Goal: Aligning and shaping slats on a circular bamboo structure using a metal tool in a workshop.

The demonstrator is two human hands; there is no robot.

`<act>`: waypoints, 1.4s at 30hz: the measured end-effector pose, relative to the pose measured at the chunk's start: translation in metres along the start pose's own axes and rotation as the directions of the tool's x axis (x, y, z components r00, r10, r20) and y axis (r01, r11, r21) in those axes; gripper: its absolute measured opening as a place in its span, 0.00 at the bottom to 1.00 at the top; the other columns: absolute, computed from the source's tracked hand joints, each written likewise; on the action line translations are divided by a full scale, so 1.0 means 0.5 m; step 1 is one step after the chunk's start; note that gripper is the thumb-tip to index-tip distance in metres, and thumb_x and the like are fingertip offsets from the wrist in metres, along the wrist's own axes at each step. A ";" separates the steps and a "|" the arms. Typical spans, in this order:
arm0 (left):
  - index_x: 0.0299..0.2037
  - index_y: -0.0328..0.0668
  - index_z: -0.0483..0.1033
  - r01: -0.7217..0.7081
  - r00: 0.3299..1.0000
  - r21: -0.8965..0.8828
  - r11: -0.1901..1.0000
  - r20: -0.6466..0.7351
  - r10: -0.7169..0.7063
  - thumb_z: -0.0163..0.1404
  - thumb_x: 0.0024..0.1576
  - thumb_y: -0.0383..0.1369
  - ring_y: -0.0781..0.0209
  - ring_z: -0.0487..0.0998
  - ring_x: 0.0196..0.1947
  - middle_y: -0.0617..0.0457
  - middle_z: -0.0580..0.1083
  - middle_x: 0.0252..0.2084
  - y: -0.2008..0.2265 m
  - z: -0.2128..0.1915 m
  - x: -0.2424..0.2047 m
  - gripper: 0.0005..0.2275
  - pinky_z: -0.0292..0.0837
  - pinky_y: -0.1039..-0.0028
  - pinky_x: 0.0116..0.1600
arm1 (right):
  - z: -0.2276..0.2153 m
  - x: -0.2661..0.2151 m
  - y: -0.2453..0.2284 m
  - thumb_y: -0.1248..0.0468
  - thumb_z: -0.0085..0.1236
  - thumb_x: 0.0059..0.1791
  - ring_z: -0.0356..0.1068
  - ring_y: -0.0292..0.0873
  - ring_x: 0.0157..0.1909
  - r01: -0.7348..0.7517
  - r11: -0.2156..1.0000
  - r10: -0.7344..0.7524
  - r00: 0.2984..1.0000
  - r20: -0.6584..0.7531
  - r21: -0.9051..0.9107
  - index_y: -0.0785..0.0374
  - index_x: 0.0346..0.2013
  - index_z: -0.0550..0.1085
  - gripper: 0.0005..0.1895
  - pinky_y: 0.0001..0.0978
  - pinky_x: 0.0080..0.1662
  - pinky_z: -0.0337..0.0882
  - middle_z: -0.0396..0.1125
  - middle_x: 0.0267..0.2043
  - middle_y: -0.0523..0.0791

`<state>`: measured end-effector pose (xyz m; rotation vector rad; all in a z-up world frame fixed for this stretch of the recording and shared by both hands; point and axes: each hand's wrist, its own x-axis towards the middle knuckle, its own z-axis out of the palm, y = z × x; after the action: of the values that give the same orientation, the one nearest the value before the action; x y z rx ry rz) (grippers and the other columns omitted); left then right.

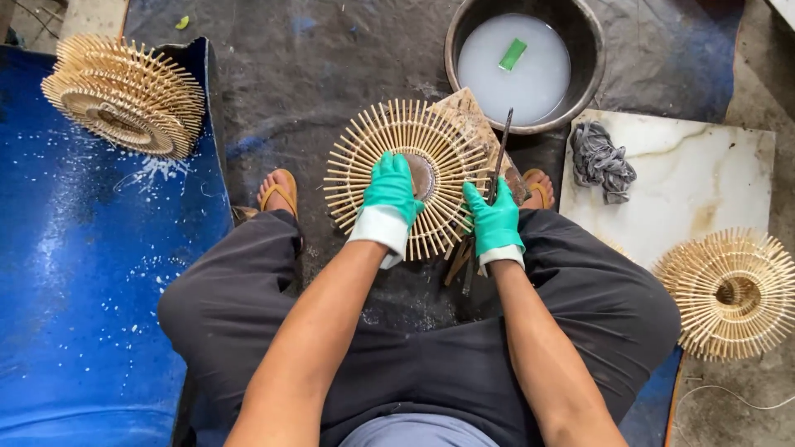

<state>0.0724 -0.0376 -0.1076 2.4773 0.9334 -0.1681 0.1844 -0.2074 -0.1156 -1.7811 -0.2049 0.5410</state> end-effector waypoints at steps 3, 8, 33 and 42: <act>0.69 0.36 0.54 0.049 0.999 0.042 0.998 0.003 -0.049 0.70 0.41 0.42 0.34 0.56 0.72 0.34 0.55 0.72 0.014 -0.010 0.007 0.48 0.59 0.57 0.73 | -0.011 0.013 0.044 0.58 0.70 0.51 0.74 0.33 0.39 0.117 0.970 -0.120 0.993 0.001 -0.213 0.70 0.64 0.67 0.32 0.27 0.40 0.74 0.76 0.47 0.46; 0.73 0.63 0.53 0.064 0.997 0.015 0.998 0.039 -0.064 0.70 0.42 0.42 0.28 0.54 0.69 0.34 0.52 0.69 0.059 -0.042 -0.009 0.48 0.64 0.50 0.66 | -0.051 -0.058 -0.091 0.59 0.54 0.53 0.65 0.37 0.20 -0.225 0.973 0.227 0.974 -0.025 0.040 0.59 0.70 0.62 0.31 0.32 0.23 0.67 0.71 0.33 0.49; 0.68 0.77 0.59 -0.135 0.981 0.113 0.984 0.152 0.117 0.71 0.35 0.38 0.32 0.46 0.73 0.40 0.45 0.74 0.012 -0.065 0.023 0.48 0.57 0.48 0.69 | -0.127 -0.230 -0.063 0.60 0.52 0.54 0.70 0.37 0.20 -0.398 0.876 0.390 0.917 0.087 0.271 0.63 0.62 0.71 0.22 0.28 0.21 0.68 0.78 0.38 0.53; 0.62 0.72 0.67 -0.116 0.992 0.035 0.993 -0.038 0.117 0.60 0.55 0.39 0.24 0.49 0.66 0.43 0.53 0.70 0.015 0.019 0.054 0.25 0.60 0.37 0.60 | -0.136 -0.231 -0.065 0.62 0.53 0.54 0.69 0.37 0.20 -0.397 0.891 0.371 0.916 0.151 0.218 0.63 0.64 0.70 0.23 0.28 0.21 0.68 0.77 0.37 0.55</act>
<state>0.0984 -0.0310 -0.1206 2.5653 0.8047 -0.0959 0.1193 -0.3045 -0.0427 -1.5545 0.1454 0.9074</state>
